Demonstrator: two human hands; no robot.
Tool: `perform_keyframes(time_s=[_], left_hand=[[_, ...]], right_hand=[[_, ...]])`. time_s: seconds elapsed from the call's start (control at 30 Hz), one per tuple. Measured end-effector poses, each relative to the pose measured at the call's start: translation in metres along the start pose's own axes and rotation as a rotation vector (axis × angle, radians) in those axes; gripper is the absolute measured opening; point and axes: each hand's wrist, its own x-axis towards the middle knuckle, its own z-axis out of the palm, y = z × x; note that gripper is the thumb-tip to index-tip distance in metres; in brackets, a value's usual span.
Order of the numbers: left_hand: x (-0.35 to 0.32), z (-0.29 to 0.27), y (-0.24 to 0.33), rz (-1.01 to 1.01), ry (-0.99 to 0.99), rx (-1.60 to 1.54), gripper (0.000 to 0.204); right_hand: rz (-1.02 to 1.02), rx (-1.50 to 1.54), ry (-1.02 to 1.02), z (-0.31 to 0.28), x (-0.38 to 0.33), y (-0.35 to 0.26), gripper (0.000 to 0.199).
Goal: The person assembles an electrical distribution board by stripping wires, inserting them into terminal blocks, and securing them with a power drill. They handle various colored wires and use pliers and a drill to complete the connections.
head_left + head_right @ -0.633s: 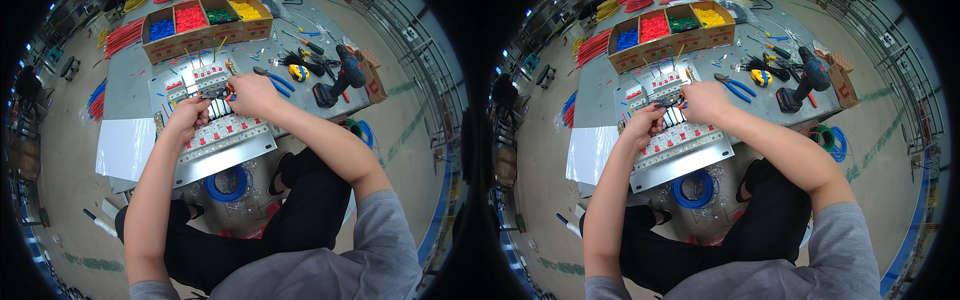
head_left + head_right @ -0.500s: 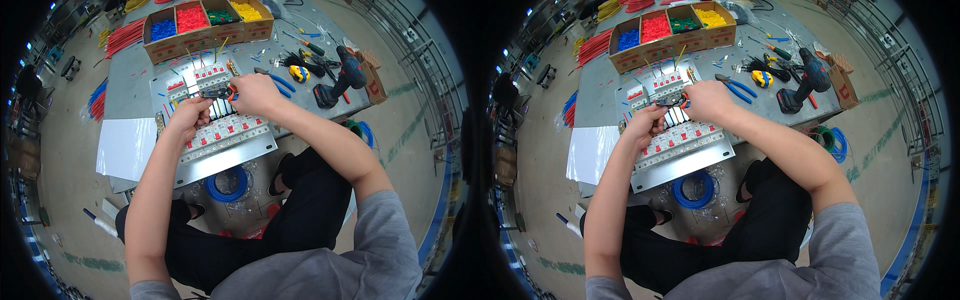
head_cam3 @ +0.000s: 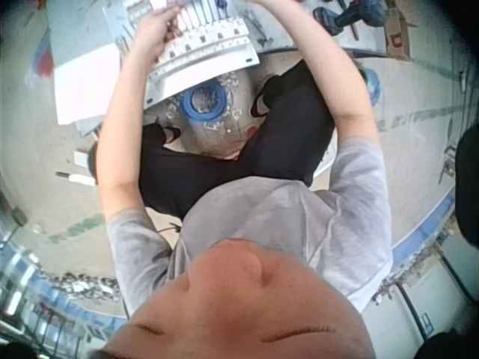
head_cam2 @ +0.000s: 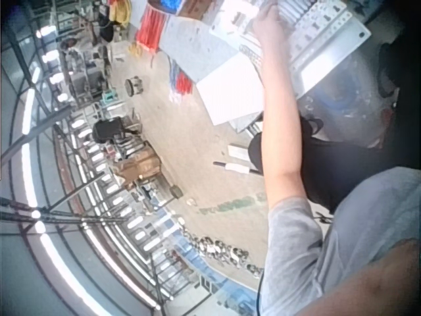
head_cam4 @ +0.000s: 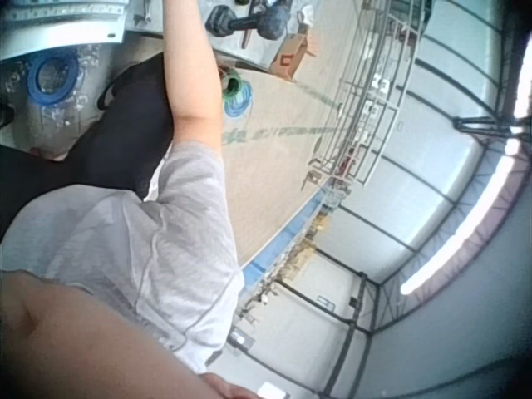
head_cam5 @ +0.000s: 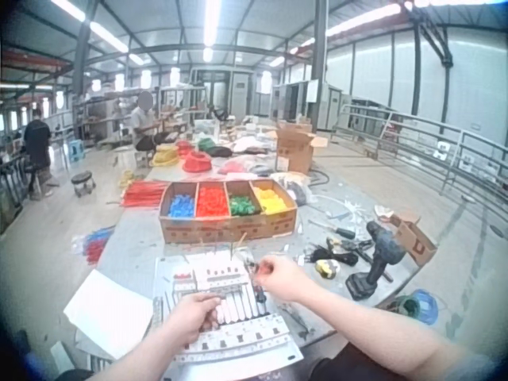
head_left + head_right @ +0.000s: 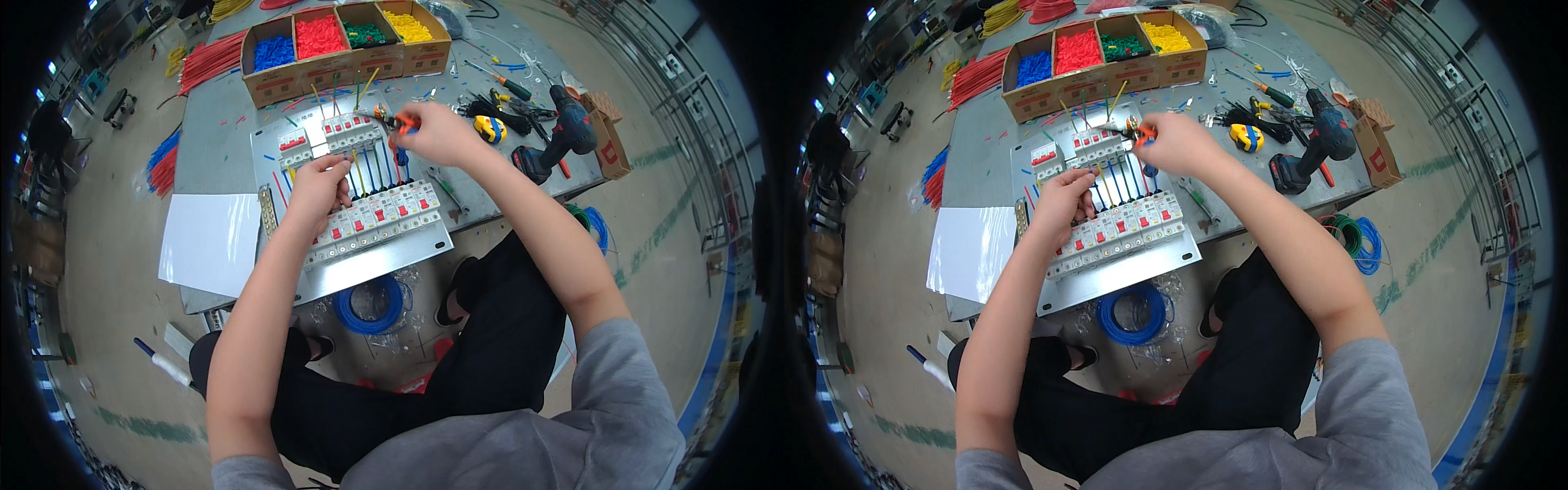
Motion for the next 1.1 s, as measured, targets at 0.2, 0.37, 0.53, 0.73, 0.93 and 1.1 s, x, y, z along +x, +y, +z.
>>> perform_keyframes(time_s=[0.2, 0.37, 0.53, 0.73, 0.93, 1.1], left_hand=[[0.0, 0.012, 0.003, 0.033, 0.042, 0.072, 0.03], [0.006, 0.011, 0.006, -0.054, 0.015, 0.009, 0.022], [0.013, 0.001, 0.006, -0.113, -0.066, -0.081, 0.022], [0.017, -0.005, 0.003, -0.139, -0.082, -0.141, 0.022], [0.015, -0.002, 0.004, -0.145, -0.083, -0.107, 0.022], [0.013, -0.001, 0.007, -0.146, -0.084, -0.085, 0.021]], right_hand=[[0.003, -0.328, -0.115, 0.003, -0.017, -0.017, 0.042], [0.015, -0.444, -0.11, 0.007, -0.02, -0.019, 0.047], [-0.006, -0.415, -0.096, 0.023, -0.022, -0.023, 0.053], [-0.059, -0.405, -0.036, 0.033, -0.025, -0.025, 0.049], [-0.079, -0.386, -0.027, 0.031, -0.029, -0.024, 0.051], [-0.07, -0.38, -0.035, 0.031, -0.028, -0.025, 0.053]])
